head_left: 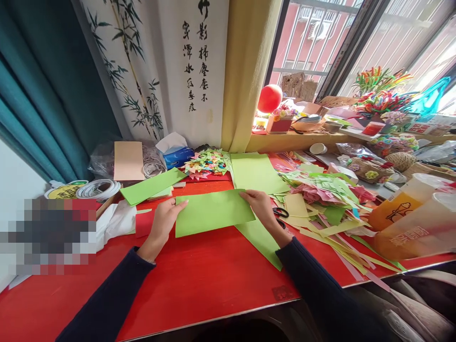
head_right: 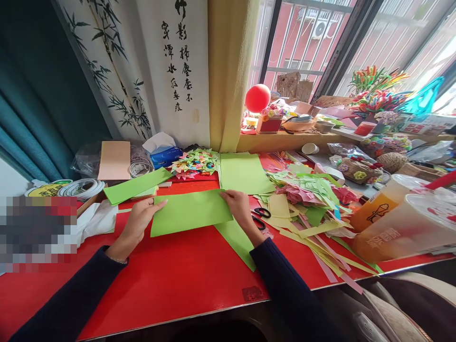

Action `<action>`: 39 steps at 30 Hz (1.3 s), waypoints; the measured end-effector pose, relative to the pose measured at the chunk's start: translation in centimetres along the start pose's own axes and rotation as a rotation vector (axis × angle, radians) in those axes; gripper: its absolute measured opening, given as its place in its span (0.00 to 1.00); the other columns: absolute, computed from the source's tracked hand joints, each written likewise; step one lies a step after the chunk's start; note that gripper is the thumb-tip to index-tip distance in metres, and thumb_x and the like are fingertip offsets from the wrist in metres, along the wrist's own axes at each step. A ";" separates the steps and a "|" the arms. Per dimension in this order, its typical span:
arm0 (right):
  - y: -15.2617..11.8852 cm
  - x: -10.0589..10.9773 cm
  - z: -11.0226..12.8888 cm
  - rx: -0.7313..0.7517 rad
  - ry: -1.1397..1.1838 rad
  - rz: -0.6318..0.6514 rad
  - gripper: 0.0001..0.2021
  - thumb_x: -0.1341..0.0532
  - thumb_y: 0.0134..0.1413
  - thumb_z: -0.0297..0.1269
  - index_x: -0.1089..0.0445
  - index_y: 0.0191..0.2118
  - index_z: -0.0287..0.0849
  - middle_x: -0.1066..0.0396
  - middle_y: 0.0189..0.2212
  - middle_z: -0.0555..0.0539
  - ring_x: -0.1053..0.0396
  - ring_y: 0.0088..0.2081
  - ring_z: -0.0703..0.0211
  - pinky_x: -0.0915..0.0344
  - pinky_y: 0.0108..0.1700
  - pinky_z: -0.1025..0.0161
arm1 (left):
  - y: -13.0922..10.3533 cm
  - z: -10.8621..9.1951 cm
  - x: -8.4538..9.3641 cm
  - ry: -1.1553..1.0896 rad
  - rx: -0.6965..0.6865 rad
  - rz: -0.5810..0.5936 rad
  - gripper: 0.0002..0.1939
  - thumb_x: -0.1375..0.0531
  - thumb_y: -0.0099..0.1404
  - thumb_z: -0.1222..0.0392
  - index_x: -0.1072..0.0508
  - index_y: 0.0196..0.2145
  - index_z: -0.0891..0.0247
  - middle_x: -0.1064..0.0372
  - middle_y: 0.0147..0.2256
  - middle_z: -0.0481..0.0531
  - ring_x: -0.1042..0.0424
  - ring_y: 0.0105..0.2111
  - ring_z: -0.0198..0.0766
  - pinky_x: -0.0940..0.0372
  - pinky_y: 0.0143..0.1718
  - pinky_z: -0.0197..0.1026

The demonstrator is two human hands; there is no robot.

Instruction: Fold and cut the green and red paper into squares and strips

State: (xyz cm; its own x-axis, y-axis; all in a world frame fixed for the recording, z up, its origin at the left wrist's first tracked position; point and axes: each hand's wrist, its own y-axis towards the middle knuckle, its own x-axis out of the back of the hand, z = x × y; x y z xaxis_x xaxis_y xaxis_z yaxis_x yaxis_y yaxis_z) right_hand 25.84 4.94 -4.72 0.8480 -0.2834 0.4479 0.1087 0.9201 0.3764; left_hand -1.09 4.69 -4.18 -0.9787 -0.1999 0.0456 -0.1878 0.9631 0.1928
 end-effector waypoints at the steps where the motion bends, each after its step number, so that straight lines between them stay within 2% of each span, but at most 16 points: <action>1: -0.1 -0.4 -0.5 0.004 -0.025 0.030 0.21 0.44 0.46 0.52 0.46 0.15 0.41 0.56 0.15 0.54 0.59 0.19 0.68 0.59 0.20 0.67 | 0.0 0.6 0.4 0.137 -0.013 0.016 0.17 0.36 0.45 0.53 0.40 0.14 0.61 0.52 0.12 0.41 0.46 0.17 0.32 0.54 0.22 0.37; 4: -0.3 -1.7 -1.6 0.027 -0.092 0.098 0.20 0.44 0.46 0.50 0.40 0.15 0.40 0.48 0.14 0.53 0.54 0.19 0.67 0.56 0.21 0.68 | -0.3 1.9 1.1 0.693 -0.145 0.065 0.16 0.41 0.52 0.53 0.42 0.15 0.60 0.54 0.13 0.42 0.48 0.16 0.33 0.57 0.21 0.37; 7: -0.5 -2.5 -2.2 0.068 -0.153 0.122 0.16 0.44 0.48 0.45 0.33 0.19 0.40 0.38 0.17 0.50 0.46 0.20 0.64 0.51 0.24 0.67 | -1.0 2.2 0.9 1.166 -0.400 0.095 0.09 0.46 0.58 0.58 0.36 0.22 0.61 0.41 0.19 0.50 0.38 0.23 0.42 0.49 0.25 0.40; 9: -0.5 -2.7 -2.4 0.099 -0.186 0.131 0.14 0.45 0.50 0.42 0.30 0.21 0.40 0.34 0.20 0.48 0.42 0.22 0.63 0.48 0.26 0.67 | -1.6 2.0 0.4 1.355 -0.566 0.126 0.08 0.49 0.60 0.61 0.32 0.28 0.64 0.35 0.25 0.57 0.35 0.31 0.48 0.45 0.30 0.44; 12: -0.4 -2.8 -2.6 0.139 -0.224 0.144 0.13 0.46 0.52 0.39 0.28 0.23 0.41 0.31 0.23 0.46 0.39 0.24 0.61 0.47 0.28 0.67 | -2.3 1.6 -0.3 1.499 -0.713 0.109 0.12 0.53 0.62 0.68 0.30 0.36 0.69 0.32 0.33 0.65 0.35 0.38 0.53 0.42 0.35 0.49; 14: -0.3 -2.9 -2.7 0.152 -0.245 0.148 0.13 0.45 0.52 0.37 0.27 0.24 0.41 0.30 0.24 0.46 0.38 0.25 0.61 0.46 0.28 0.67 | -2.6 1.1 -0.9 1.489 -0.821 0.121 0.18 0.56 0.61 0.73 0.33 0.44 0.70 0.34 0.43 0.67 0.37 0.46 0.53 0.42 0.42 0.52; 15: -0.3 -2.9 -2.7 0.156 -0.254 0.150 0.12 0.45 0.52 0.36 0.27 0.25 0.40 0.30 0.24 0.46 0.38 0.25 0.61 0.46 0.28 0.67 | -2.7 0.8 -1.3 1.449 -0.894 0.168 0.21 0.57 0.61 0.75 0.35 0.48 0.70 0.36 0.48 0.66 0.40 0.50 0.51 0.44 0.47 0.53; 18: -0.2 -3.0 -2.8 0.161 -0.280 0.154 0.12 0.45 0.53 0.35 0.27 0.25 0.40 0.31 0.23 0.46 0.38 0.24 0.62 0.46 0.28 0.67 | -3.2 0.1 -2.8 1.243 -1.127 0.463 0.22 0.58 0.62 0.76 0.37 0.51 0.71 0.42 0.54 0.64 0.46 0.56 0.46 0.48 0.55 0.49; 20: -0.1 -3.0 -2.8 0.163 -0.292 0.155 0.11 0.45 0.53 0.33 0.27 0.25 0.40 0.31 0.23 0.46 0.38 0.24 0.62 0.46 0.28 0.68 | -3.5 -0.2 -4.1 1.114 -1.252 0.674 0.19 0.57 0.64 0.73 0.35 0.50 0.71 0.39 0.53 0.63 0.45 0.56 0.45 0.46 0.55 0.47; 22: -0.1 -3.0 -2.7 0.163 -0.304 0.155 0.11 0.45 0.52 0.32 0.27 0.24 0.39 0.31 0.23 0.46 0.39 0.24 0.63 0.46 0.28 0.68 | -3.7 0.0 -5.2 1.049 -1.334 0.797 0.18 0.56 0.65 0.70 0.35 0.50 0.70 0.37 0.52 0.62 0.43 0.55 0.45 0.43 0.53 0.47; 24: -0.1 -3.0 -2.7 0.161 -0.314 0.157 0.11 0.44 0.52 0.32 0.27 0.23 0.39 0.31 0.22 0.46 0.39 0.23 0.63 0.47 0.28 0.68 | -3.7 0.5 -5.9 1.040 -1.356 0.836 0.18 0.55 0.65 0.70 0.36 0.50 0.70 0.36 0.51 0.62 0.39 0.53 0.45 0.39 0.50 0.46; 28: 0.0 -3.0 -2.7 0.165 -0.321 0.164 0.11 0.45 0.53 0.32 0.27 0.25 0.39 0.31 0.23 0.46 0.40 0.23 0.64 0.47 0.27 0.68 | -3.4 1.5 -6.0 1.061 -1.286 0.883 0.19 0.55 0.65 0.70 0.39 0.53 0.68 0.34 0.49 0.61 0.35 0.50 0.44 0.34 0.44 0.42; 39: 0.1 -3.0 -2.9 0.183 -0.338 0.165 0.12 0.44 0.54 0.33 0.27 0.24 0.38 0.32 0.22 0.47 0.40 0.23 0.65 0.48 0.27 0.69 | -3.5 1.5 -5.9 1.092 -1.213 0.899 0.21 0.55 0.66 0.70 0.44 0.56 0.66 0.34 0.50 0.59 0.35 0.50 0.41 0.34 0.43 0.40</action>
State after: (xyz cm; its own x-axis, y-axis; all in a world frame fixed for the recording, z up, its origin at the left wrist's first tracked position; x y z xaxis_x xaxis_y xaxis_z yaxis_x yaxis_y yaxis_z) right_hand 24.83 6.72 -8.38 0.6251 -0.2371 0.7437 -0.1340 0.9060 0.4015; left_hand 5.25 2.73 -6.58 -0.1666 -0.2543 0.9527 0.9257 0.2924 0.2399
